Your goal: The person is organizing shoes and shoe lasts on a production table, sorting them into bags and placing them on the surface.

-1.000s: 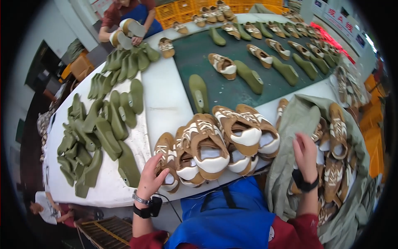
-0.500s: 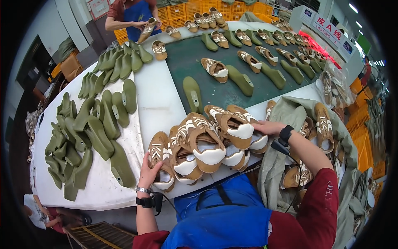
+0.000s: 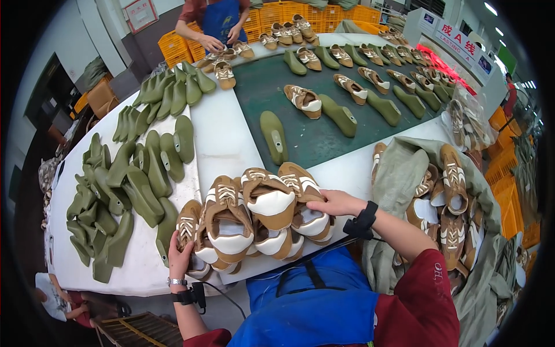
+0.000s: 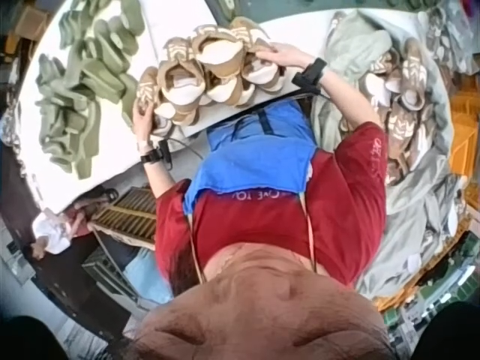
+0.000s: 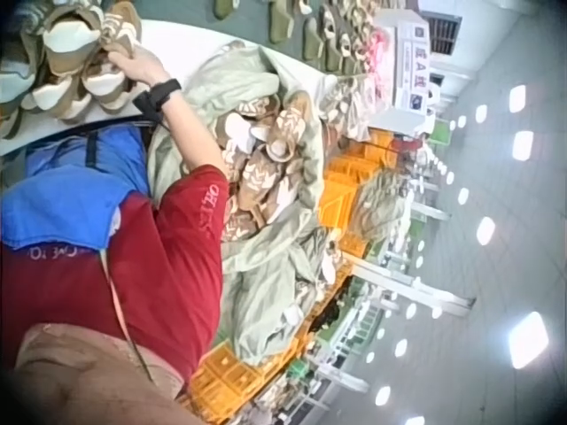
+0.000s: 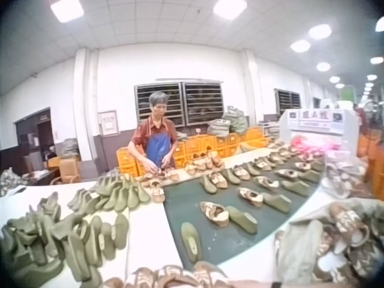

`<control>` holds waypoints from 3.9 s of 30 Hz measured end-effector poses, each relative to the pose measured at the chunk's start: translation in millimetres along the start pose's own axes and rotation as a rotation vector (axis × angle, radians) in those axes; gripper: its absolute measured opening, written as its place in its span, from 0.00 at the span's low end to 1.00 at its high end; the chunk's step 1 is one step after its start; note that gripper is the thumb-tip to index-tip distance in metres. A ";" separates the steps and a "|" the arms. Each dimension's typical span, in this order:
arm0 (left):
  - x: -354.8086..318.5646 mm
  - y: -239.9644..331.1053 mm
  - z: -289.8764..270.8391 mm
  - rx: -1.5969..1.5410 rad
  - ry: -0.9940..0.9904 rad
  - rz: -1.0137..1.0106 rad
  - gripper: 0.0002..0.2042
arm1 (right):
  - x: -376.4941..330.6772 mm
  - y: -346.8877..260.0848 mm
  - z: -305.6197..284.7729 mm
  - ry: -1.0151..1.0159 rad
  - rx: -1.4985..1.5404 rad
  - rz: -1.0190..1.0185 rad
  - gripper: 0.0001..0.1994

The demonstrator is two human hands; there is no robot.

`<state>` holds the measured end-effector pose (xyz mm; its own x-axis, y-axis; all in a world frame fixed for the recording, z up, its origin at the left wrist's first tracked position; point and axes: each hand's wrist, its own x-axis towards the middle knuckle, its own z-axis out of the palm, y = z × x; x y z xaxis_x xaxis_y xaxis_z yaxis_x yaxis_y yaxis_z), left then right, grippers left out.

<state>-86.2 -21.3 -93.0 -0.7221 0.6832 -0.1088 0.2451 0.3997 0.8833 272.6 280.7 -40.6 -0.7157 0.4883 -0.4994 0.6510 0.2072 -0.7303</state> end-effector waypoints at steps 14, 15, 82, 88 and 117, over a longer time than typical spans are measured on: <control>-25.7 25.4 13.0 0.213 0.369 0.196 0.19 | -12.7 -84.5 -8.3 -0.159 0.107 -0.324 0.14; -29.8 27.6 9.4 0.140 0.423 0.224 0.16 | -14.9 -82.4 -17.1 -0.191 0.234 -0.286 0.14; 37.6 -22.5 -44.9 0.319 0.312 0.101 0.21 | 204.0 -40.1 -135.4 0.095 -0.063 -0.200 0.20; 30.0 -24.9 -52.1 -0.480 0.083 -0.284 0.41 | 67.4 -5.4 -134.8 0.129 -0.125 -0.347 0.16; 205.3 69.0 21.6 0.937 -0.332 0.088 0.27 | -114.1 -18.9 -16.4 0.527 -0.310 -0.449 0.12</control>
<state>-203.6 159.7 -64.2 -0.4945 0.8124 -0.3090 0.8037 0.5628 0.1933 346.1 234.9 37.8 -0.7636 0.6253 0.1606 0.4227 0.6723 -0.6077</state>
